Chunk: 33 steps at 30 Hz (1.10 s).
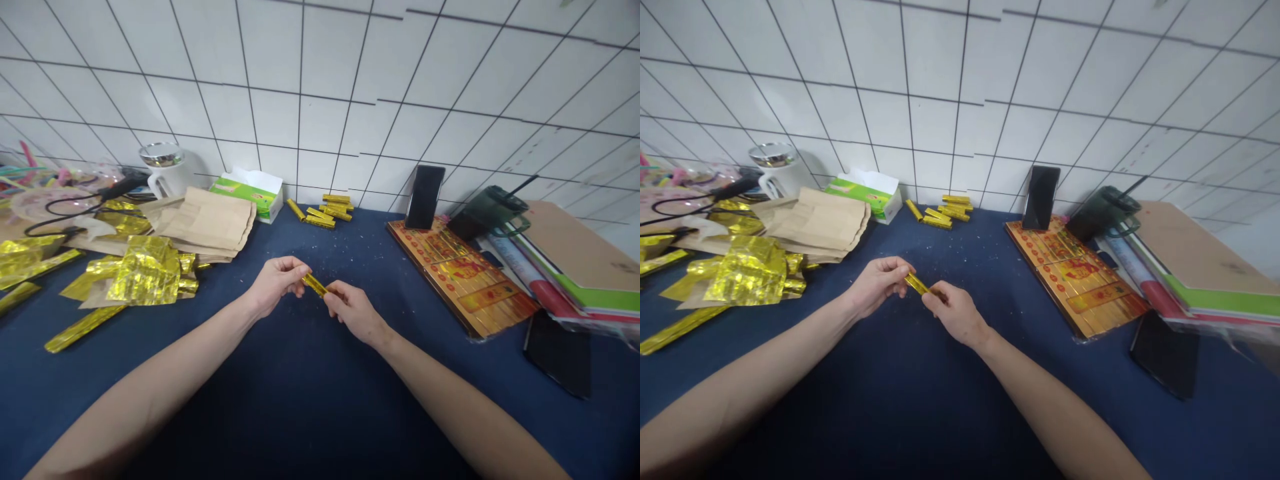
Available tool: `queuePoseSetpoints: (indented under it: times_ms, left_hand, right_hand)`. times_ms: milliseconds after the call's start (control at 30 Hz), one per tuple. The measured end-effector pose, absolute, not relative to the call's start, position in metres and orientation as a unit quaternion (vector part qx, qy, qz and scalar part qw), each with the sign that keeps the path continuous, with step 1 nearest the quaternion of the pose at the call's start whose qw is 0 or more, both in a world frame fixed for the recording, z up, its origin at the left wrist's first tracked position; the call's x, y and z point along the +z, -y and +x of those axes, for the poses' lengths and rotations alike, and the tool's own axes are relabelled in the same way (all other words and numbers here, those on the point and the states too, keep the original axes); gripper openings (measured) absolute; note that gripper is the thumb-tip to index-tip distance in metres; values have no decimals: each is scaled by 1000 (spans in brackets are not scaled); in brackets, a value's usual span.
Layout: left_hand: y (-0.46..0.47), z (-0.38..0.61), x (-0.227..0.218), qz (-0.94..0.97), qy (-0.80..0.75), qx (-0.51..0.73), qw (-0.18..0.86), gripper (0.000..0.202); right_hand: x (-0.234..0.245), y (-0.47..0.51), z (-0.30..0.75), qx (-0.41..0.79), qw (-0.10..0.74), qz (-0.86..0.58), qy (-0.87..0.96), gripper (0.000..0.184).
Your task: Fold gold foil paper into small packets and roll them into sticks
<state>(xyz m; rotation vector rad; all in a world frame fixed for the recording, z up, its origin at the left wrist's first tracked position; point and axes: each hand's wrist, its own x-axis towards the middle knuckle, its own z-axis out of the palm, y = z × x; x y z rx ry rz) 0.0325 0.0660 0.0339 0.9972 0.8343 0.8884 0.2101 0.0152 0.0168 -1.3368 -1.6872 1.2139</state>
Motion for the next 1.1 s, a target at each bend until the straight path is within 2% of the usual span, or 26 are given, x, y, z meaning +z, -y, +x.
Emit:
queuePoseSetpoints:
  times_ms: [400, 733, 1100]
  left_hand:
    - [-69, 31, 26, 471, -360, 419, 688, 37]
    - [-68, 31, 27, 525, -380, 410, 642, 23]
    - [-67, 33, 27, 527, -380, 400, 646, 22]
  right_hand:
    - [11, -17, 209, 460, 378, -535, 600, 41]
    - [10, -16, 209, 463, 374, -543, 592, 41]
    - [6, -15, 206, 439, 410, -524, 603, 24]
